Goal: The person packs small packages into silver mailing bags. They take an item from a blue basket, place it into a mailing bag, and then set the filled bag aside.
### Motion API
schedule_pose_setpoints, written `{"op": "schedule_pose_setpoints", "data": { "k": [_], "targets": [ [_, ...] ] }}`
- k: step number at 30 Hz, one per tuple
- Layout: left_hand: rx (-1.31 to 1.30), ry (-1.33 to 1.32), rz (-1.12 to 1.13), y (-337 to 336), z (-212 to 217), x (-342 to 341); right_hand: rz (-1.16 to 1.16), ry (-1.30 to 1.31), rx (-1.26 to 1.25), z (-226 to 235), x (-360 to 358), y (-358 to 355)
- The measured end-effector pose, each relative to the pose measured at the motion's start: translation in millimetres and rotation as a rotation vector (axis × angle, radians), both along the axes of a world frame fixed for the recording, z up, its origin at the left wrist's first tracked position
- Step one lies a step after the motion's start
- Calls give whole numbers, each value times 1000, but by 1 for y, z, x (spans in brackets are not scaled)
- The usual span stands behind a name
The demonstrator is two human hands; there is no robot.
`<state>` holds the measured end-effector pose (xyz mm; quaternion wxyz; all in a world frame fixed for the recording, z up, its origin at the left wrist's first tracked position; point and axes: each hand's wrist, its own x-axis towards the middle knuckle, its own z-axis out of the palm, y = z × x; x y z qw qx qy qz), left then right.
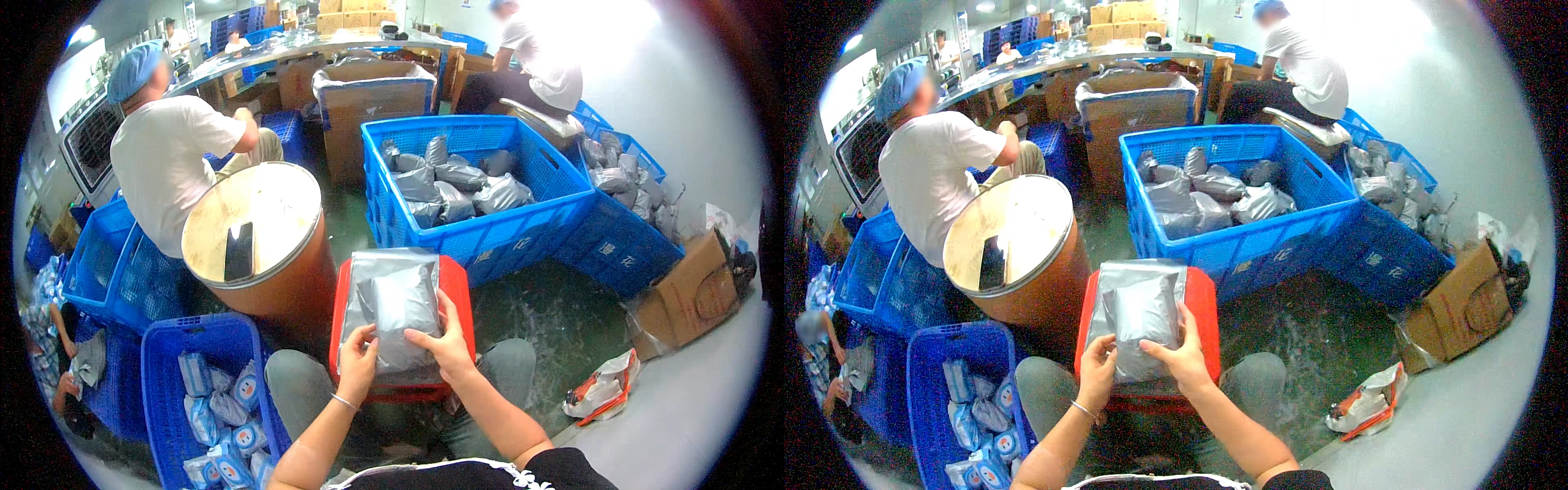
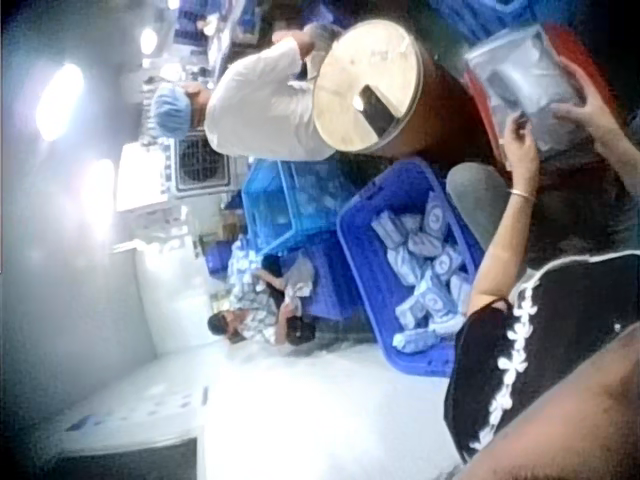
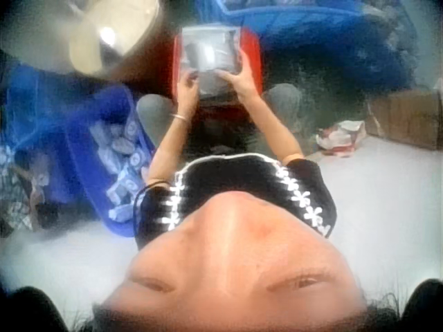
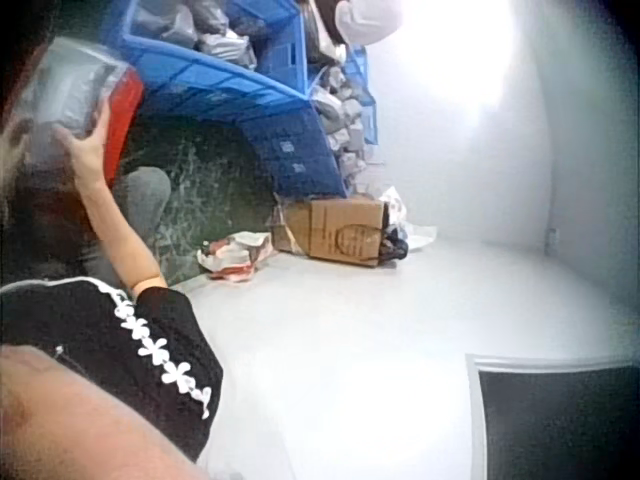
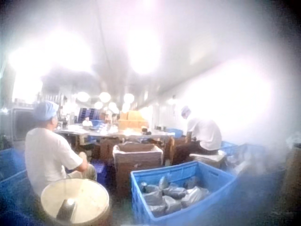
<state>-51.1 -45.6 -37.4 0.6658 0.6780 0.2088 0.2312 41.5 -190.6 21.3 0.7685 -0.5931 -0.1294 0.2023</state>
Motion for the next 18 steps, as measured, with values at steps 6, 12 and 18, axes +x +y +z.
{"op": "schedule_pose_setpoints", "data": {
  "k": [6, 12, 18],
  "targets": [
    [-716, -215, -17, -8, 18, -3, -82, 448, 223, -5, 34, -40],
    [148, -140, -169, -12, -2, -3, -441, -419, 161, 96, 15, -80],
    [895, 135, -291, -54, 10, -8, -933, -1815, -816, 191, 164, -97]
  ]
}}
